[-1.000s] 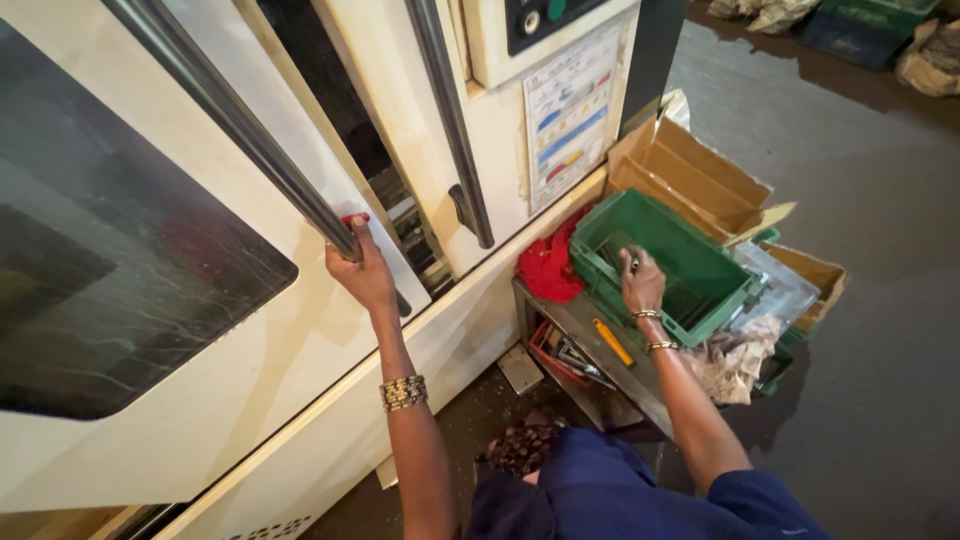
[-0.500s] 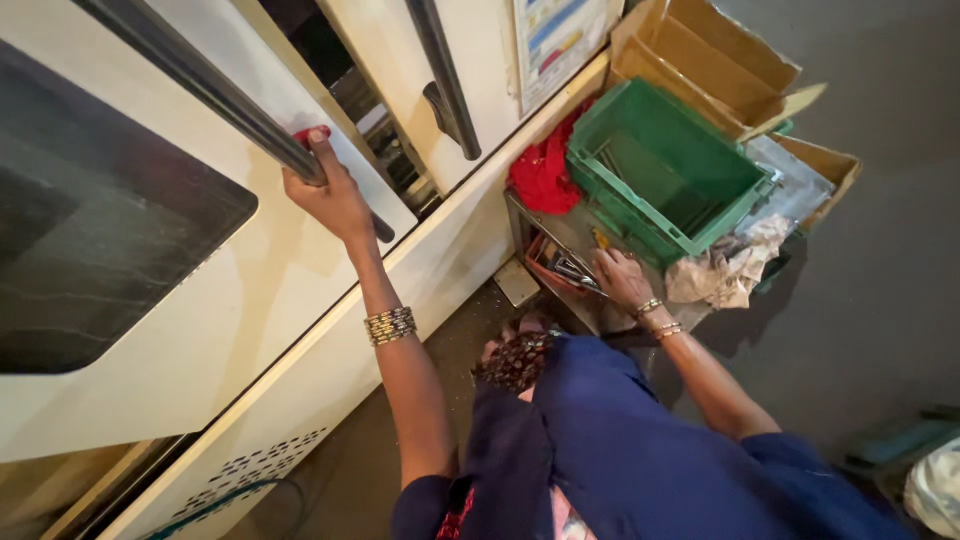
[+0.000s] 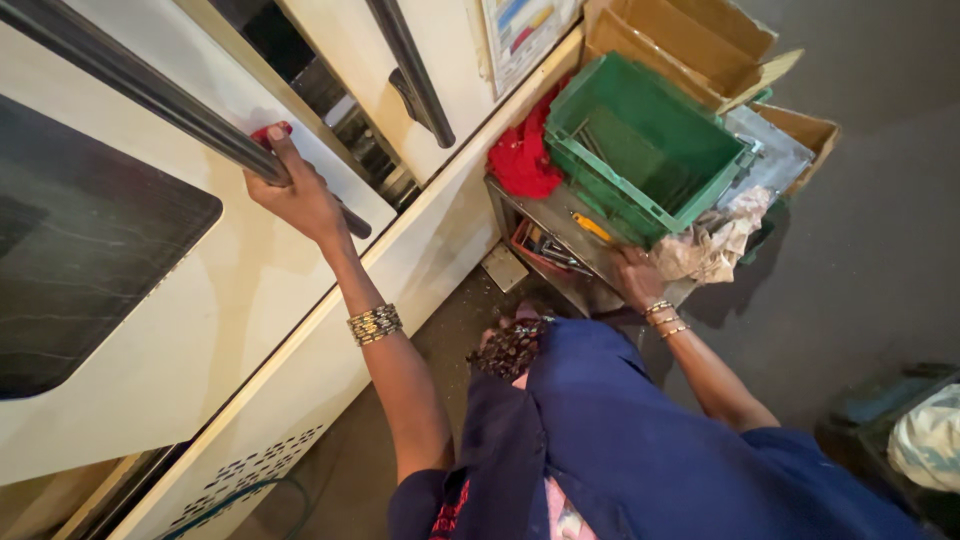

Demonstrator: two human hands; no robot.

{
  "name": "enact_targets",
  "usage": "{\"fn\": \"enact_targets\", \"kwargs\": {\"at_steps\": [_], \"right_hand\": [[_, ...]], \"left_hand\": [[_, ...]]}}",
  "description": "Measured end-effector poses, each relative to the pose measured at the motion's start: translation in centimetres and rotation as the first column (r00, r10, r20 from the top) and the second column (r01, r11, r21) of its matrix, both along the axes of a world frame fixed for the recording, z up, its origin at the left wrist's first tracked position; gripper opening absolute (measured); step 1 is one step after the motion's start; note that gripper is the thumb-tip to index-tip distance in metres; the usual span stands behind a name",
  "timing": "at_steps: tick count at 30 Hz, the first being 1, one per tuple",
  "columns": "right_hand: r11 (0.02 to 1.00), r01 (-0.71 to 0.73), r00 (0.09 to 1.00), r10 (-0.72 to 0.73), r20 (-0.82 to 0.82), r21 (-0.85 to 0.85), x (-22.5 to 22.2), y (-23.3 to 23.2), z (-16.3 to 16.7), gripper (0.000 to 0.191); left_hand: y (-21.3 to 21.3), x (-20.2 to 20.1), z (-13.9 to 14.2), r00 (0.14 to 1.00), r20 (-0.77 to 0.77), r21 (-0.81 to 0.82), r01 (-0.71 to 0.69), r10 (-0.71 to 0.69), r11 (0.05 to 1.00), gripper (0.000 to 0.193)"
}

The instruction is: The person opens a large industrial machine door, uses a metal tool to adjust an internal component, and closes the door. This sequence is repeated multiple times. The person also uses a yellow-handled tool to adjust the metal tool.

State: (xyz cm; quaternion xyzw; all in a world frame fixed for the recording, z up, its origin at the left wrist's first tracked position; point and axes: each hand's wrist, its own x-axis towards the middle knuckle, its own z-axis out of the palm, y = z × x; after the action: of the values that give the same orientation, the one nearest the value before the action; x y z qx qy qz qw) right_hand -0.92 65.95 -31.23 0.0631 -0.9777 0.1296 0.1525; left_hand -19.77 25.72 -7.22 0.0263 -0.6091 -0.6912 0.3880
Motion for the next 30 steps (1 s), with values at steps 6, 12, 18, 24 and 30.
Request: {"fn": "enact_targets", "kwargs": {"at_steps": [6, 12, 18, 24, 30], "right_hand": [[0.996, 0.003, 1.000, -0.005, 0.027, 0.087, 0.1, -1.6, 0.6, 0.035], [0.979, 0.188, 0.979, -0.193, 0.071, 0.073, -2.2, -2.2, 1.6, 0.035], [0.949, 0.273, 0.900, -0.309, 0.307, 0.155, -3.5, -1.9, 2.4, 0.023], [0.961, 0.255, 0.954, -0.269, 0.136, 0.109, -3.0, -2.0, 2.4, 0.025], [0.955, 0.255, 0.965, -0.240, 0.105, -0.153, -2.8, -2.9, 4.0, 0.026]], "left_hand": [[-0.1, 0.2, 0.3, 1.000, -0.018, 0.001, 0.007, -0.007, 1.000, 0.029], [-0.2, 0.3, 0.2, 1.000, -0.027, -0.008, -0.004, 0.003, 1.000, 0.026], [-0.5, 0.1, 0.1, 1.000, -0.025, -0.030, -0.014, 0.014, 0.999, 0.025], [-0.8, 0.0, 0.0, 0.999, -0.032, -0.041, -0.040, 0.038, 0.998, 0.026], [-1.0, 0.1, 0.1, 0.999, -0.022, -0.046, -0.033, 0.032, 0.998, 0.027]]}}
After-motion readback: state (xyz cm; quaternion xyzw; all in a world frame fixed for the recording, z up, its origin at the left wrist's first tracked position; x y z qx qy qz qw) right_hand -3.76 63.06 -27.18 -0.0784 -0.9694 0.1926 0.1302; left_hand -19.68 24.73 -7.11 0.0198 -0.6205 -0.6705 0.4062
